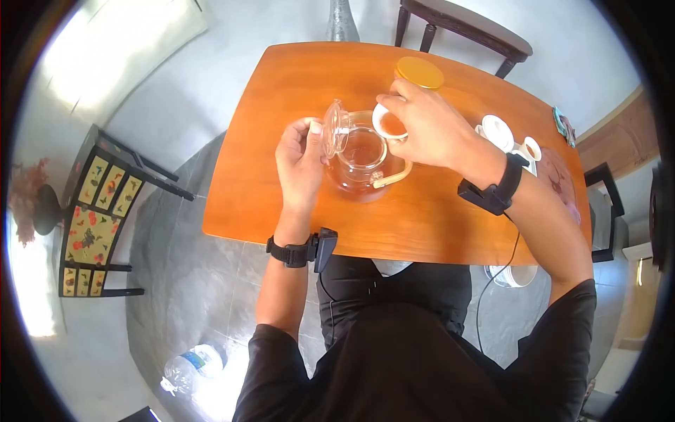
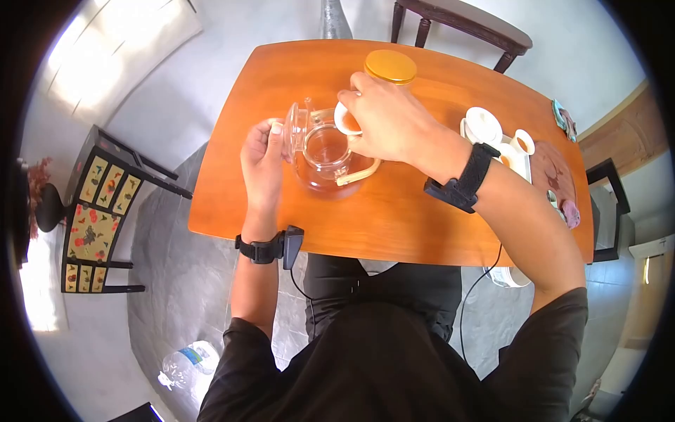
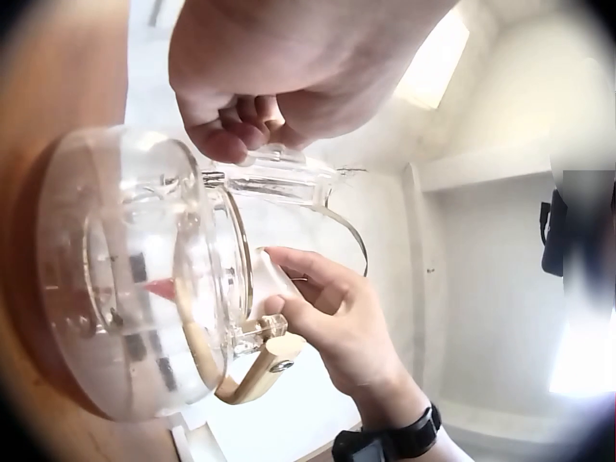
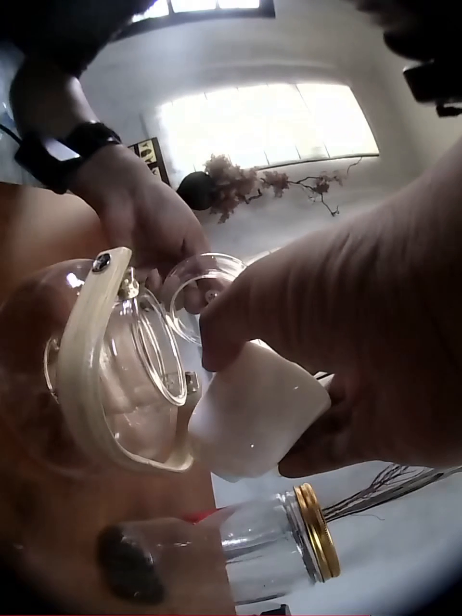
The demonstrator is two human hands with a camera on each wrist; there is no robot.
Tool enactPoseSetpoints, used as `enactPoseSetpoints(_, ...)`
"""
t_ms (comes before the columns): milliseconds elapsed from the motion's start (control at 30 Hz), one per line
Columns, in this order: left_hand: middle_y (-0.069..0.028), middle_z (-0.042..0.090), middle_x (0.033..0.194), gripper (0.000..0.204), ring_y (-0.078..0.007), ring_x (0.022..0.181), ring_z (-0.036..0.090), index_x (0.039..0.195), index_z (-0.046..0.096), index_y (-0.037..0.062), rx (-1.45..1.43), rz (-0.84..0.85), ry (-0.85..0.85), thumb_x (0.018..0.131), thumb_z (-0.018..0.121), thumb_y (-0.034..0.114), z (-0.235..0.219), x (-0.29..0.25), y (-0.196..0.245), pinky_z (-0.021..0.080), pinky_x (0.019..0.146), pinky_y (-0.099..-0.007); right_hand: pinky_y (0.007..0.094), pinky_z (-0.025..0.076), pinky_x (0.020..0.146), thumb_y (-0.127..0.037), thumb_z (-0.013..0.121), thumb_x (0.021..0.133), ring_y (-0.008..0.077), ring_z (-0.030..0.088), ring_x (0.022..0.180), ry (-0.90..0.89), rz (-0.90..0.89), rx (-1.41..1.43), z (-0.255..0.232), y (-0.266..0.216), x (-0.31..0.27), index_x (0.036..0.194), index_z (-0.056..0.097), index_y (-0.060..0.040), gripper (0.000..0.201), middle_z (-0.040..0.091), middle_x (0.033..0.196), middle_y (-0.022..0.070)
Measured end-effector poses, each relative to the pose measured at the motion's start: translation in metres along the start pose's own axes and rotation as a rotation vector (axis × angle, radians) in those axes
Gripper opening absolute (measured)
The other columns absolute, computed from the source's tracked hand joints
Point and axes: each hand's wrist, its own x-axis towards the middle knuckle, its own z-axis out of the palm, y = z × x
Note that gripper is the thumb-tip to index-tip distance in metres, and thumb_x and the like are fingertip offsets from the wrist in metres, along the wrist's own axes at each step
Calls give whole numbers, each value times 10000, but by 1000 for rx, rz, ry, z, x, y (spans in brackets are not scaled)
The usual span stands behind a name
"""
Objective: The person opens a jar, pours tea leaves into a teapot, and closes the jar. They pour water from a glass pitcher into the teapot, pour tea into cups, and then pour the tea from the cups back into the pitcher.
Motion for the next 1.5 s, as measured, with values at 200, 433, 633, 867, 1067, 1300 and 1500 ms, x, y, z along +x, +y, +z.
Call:
enactPoseSetpoints(200,-21,656,903,214,-69,726,556,1141,613,7,-357,-123,33,1086,518,191,-2,-5,-17,467,651,-239,413,575,796,-91,752,728,308,627,994,69,-215,-308,14,-11,7,1100,665,51,408,570,1018,151)
enactPoseSetpoints(433,3,627,871,220,-64,721,538,1144,613,14,-469,-126,32,1085,527,207,-3,-6,-21,464,643,-233,352,545,830,-71,687,738,238,598,941,161,-428,-553,24,-22,9,1052,677,50,336,567,957,90)
enactPoseSetpoints(633,-27,674,957,240,-79,774,599,1177,598,17,-545,-143,23,1102,484,214,-5,-8,-23,484,657,-246,342,497,945,-85,673,746,222,573,993,231,-592,-721,23,-27,12,1042,695,20,315,589,1010,71)
enactPoseSetpoints(867,18,592,832,214,-65,718,512,1097,613,29,-565,-180,86,1078,549,232,2,-9,-12,445,664,-235,354,479,1021,-134,665,774,234,585,1078,336,-675,-817,18,-30,10,1094,693,19,356,627,1135,91)
enactPoseSetpoints(1067,-16,655,934,230,-73,757,571,1175,592,14,-562,-158,58,1105,468,196,-4,-8,-26,466,663,-239,395,481,1024,-131,697,765,277,590,1101,407,-691,-612,14,-23,6,1150,672,-3,406,631,1152,122)
enactPoseSetpoints(1300,-3,631,887,185,-72,727,554,1119,607,19,-451,-139,19,1092,498,166,-2,-3,-12,461,656,-237,373,541,938,-111,770,829,268,676,1067,385,126,591,-15,24,-22,1235,628,3,445,686,1150,152)
enactPoseSetpoints(1500,12,617,893,167,-52,752,534,1143,611,21,-273,-37,-108,1069,552,158,8,7,-2,448,678,-225,313,542,894,-90,736,870,167,673,989,424,470,661,-83,134,-126,1236,620,20,399,694,1091,109)
